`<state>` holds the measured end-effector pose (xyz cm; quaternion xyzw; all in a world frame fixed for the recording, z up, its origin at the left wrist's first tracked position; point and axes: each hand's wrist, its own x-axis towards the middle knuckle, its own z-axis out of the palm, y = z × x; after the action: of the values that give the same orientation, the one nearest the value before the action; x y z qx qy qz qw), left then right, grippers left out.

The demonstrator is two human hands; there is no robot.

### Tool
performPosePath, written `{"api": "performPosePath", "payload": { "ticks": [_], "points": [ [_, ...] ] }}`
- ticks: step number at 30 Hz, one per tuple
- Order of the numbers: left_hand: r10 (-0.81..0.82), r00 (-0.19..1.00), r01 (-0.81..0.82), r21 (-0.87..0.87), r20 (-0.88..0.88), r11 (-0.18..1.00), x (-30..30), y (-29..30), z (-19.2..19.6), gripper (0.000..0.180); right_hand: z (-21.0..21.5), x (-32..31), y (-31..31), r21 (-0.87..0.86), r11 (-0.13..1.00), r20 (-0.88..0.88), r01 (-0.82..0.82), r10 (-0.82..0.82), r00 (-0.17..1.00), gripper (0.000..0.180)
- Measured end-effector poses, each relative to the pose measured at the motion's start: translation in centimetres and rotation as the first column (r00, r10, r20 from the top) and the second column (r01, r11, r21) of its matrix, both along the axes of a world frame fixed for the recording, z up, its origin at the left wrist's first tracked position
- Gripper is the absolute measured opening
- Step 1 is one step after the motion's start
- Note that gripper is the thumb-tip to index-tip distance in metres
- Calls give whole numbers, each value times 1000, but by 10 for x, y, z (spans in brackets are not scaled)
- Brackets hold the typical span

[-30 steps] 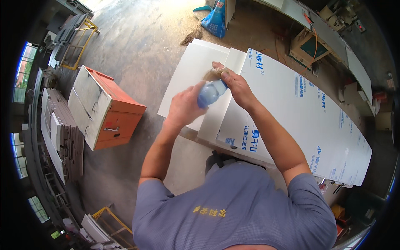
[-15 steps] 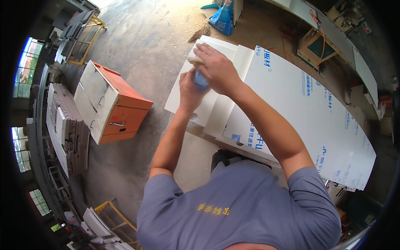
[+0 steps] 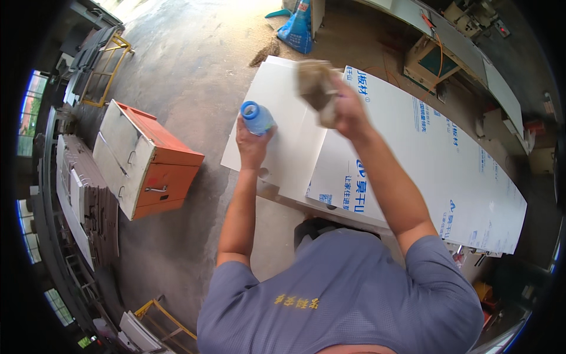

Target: The person wipes down large white furniture panels using a cloth and liquid from a blue plastic bottle before moving them to a stack.

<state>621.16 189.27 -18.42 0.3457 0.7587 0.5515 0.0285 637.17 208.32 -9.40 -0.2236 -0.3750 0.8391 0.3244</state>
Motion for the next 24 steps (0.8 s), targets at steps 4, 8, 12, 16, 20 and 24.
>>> {"api": "performPosePath", "payload": {
  "ticks": [4,8,12,16,20,24],
  "points": [
    [-73,983,85,-66,167,994,-1,-8,3,63,-6,163,92,308,898,184,314,-380,907,48],
    [-102,985,125,-162,142,979,1,-23,-12,94,-50,328,153,826,559,538,-65,-750,385,58],
    [-69,978,102,-162,197,982,57,-59,-1,94,-118,391,144,516,506,524,-691,-825,-213,70],
    [-267,961,276,-299,71,914,122,-77,22,76,-110,272,183,674,245,472,-697,-869,151,70],
    [-321,946,313,-381,42,870,136,-74,18,64,-77,109,117,742,45,477,-669,-736,480,63],
    [-337,923,383,-365,186,849,132,-68,11,64,-54,69,-22,689,-228,673,-688,-150,724,68]
  ]
}}
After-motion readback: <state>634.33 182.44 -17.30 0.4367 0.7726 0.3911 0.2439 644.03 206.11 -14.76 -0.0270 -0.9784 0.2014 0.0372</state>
